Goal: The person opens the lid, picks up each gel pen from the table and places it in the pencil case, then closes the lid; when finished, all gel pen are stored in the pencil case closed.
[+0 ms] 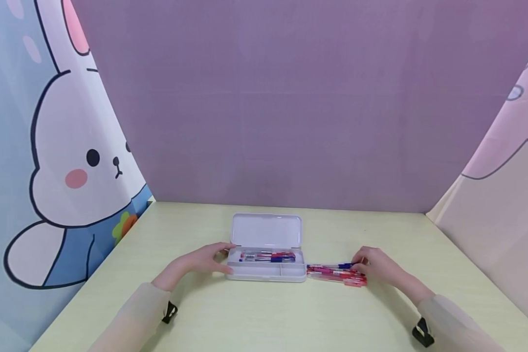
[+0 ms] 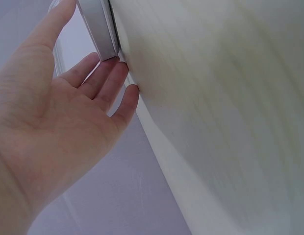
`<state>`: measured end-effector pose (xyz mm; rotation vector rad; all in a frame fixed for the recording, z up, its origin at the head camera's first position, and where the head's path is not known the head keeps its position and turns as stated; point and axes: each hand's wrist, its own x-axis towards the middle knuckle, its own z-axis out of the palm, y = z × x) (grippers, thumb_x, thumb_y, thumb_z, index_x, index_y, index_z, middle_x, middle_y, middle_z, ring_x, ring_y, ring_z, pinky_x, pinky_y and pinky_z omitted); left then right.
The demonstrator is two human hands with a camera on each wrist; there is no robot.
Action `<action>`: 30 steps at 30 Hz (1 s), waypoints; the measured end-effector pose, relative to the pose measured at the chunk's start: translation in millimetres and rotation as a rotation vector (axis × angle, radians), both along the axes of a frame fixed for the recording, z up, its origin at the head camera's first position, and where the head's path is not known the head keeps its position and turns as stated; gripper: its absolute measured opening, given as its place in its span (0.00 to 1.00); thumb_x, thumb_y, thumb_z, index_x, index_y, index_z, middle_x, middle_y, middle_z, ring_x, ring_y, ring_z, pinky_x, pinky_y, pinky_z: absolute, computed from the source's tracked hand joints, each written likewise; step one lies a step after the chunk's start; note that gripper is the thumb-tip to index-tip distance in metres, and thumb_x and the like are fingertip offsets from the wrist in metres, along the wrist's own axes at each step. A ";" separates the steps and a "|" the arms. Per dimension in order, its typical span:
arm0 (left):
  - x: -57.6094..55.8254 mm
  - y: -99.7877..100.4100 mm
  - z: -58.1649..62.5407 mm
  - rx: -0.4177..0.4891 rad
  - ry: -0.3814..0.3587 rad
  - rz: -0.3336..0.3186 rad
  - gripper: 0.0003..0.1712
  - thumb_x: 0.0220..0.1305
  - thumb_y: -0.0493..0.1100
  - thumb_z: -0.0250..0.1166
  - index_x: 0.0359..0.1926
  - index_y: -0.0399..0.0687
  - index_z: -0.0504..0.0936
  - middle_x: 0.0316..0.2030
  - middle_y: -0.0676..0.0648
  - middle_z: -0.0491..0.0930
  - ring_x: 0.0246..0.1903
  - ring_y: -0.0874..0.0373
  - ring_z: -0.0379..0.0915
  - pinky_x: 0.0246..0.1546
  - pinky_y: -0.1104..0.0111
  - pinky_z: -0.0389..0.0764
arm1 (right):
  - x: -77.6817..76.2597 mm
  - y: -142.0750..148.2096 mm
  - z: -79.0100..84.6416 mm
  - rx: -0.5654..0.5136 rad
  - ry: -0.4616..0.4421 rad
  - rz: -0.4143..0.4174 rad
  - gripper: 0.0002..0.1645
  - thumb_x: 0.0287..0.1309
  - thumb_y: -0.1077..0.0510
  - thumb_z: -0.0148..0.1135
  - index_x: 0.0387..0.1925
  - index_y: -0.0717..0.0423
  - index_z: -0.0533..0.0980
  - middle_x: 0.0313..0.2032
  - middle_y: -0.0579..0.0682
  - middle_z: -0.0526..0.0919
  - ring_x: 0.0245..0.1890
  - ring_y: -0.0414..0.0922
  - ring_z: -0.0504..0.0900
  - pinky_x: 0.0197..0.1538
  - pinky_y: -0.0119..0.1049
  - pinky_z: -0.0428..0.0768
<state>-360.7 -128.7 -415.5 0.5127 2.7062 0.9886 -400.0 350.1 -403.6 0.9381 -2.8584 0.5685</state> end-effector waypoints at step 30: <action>4.4 3.3 6.4 -0.005 0.000 0.005 0.45 0.51 0.54 0.71 0.67 0.44 0.64 0.62 0.37 0.67 0.61 0.42 0.63 0.63 0.46 0.62 | 6.4 3.7 24.0 -0.183 0.135 0.024 0.03 0.51 0.64 0.67 0.30 0.53 0.81 0.25 0.40 0.78 0.26 0.29 0.70 0.27 0.27 0.74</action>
